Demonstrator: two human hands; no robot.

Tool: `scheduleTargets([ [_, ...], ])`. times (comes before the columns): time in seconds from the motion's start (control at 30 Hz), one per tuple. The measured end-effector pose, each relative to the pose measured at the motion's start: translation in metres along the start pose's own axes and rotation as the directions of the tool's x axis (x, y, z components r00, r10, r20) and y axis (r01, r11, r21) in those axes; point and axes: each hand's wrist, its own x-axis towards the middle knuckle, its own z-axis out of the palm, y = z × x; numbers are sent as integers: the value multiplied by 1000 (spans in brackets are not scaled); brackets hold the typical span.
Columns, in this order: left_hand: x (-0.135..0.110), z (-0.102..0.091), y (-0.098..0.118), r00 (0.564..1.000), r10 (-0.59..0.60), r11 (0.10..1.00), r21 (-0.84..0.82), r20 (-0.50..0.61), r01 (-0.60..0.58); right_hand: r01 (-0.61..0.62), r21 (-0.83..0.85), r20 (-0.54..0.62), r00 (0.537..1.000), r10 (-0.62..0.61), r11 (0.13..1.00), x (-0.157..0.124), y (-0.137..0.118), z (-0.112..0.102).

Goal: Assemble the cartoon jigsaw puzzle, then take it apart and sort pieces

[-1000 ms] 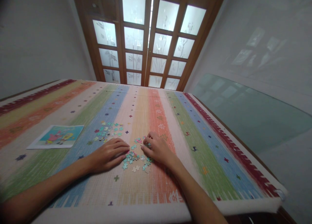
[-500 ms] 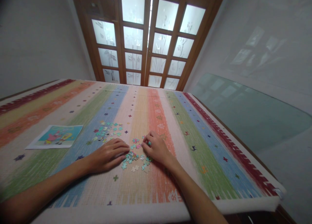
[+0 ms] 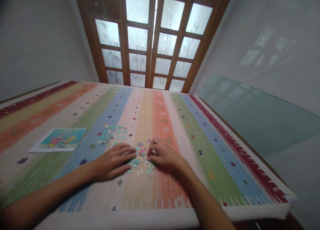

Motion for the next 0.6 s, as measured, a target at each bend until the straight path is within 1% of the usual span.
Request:
scheduleTargets([
  [0.17,-1,1,-1,1000,10,1000,-13,-5,-10,25,-22,-97,995,-27,999,2,-5,6],
  [0.27,-1,1,-1,1000,18,1000,-13,-11,-18,50,-81,-121,991,-60,995,4,-10,13],
  [0.37,-2,2,-1,1000,22,1000,-13,-1,-22,50,-150,-151,986,-73,987,5,-12,19],
  [0.6,-1,4,-2,1000,26,1000,-11,-11,-26,17,-206,-194,979,-58,978,6,-15,25],
])
